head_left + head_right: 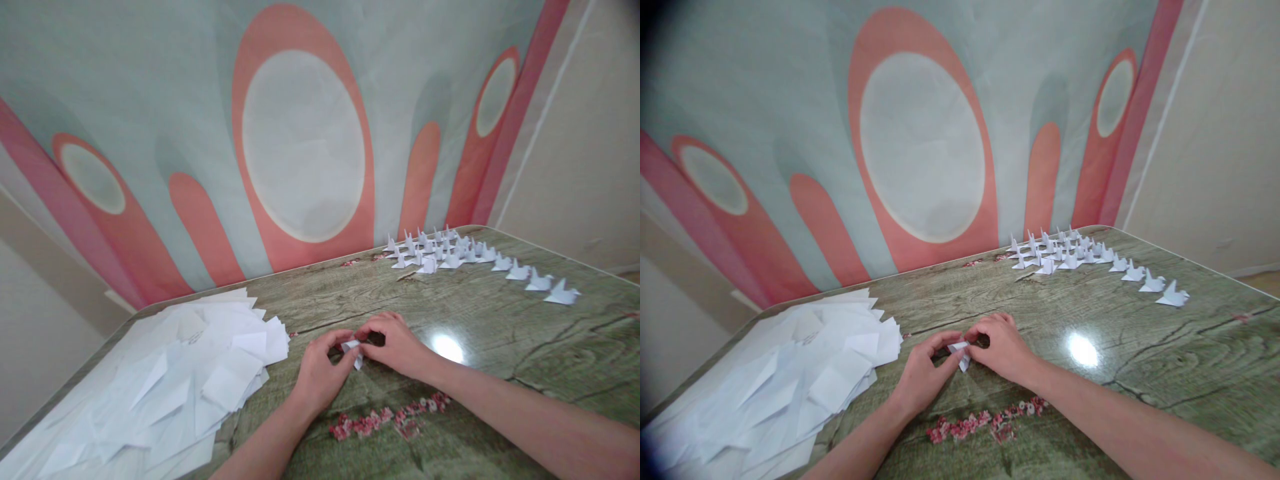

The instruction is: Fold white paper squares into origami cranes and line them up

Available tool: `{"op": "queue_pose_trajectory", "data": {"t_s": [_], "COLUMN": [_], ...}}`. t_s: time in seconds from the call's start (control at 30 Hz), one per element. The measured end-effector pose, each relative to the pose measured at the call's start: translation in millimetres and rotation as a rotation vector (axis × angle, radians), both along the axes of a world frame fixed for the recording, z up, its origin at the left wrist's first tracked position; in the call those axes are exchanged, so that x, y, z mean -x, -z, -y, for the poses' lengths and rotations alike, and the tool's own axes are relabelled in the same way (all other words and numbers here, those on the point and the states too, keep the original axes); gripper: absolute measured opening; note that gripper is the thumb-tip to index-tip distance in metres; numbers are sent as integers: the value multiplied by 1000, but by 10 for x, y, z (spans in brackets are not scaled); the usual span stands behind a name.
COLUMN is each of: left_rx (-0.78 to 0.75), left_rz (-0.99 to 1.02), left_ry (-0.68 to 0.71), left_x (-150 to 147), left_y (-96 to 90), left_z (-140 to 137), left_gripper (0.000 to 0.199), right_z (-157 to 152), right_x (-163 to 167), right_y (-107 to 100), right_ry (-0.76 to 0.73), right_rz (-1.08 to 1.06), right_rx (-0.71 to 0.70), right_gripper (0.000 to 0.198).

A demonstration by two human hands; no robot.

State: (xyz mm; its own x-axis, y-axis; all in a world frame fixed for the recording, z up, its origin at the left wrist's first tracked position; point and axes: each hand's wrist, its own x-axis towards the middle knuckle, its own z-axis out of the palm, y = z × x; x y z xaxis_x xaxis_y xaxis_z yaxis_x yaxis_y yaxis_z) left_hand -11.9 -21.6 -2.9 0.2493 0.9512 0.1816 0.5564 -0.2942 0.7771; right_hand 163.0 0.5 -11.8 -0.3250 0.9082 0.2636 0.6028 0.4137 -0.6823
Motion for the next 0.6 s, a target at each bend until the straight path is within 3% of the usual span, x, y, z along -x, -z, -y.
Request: {"op": "queue_pose_trajectory", "data": {"t_s": [0.6], "left_rx": [1], "left_rz": [-11], "left_ry": [3], "left_x": [38], "left_y": [18], "left_z": [-29], "left_gripper": [16], "right_z": [5], "right_x": [-12], "right_y": [-3], "right_ry": [-22], "right_rz": [5], "right_rx": [-9], "right_gripper": [10]}}
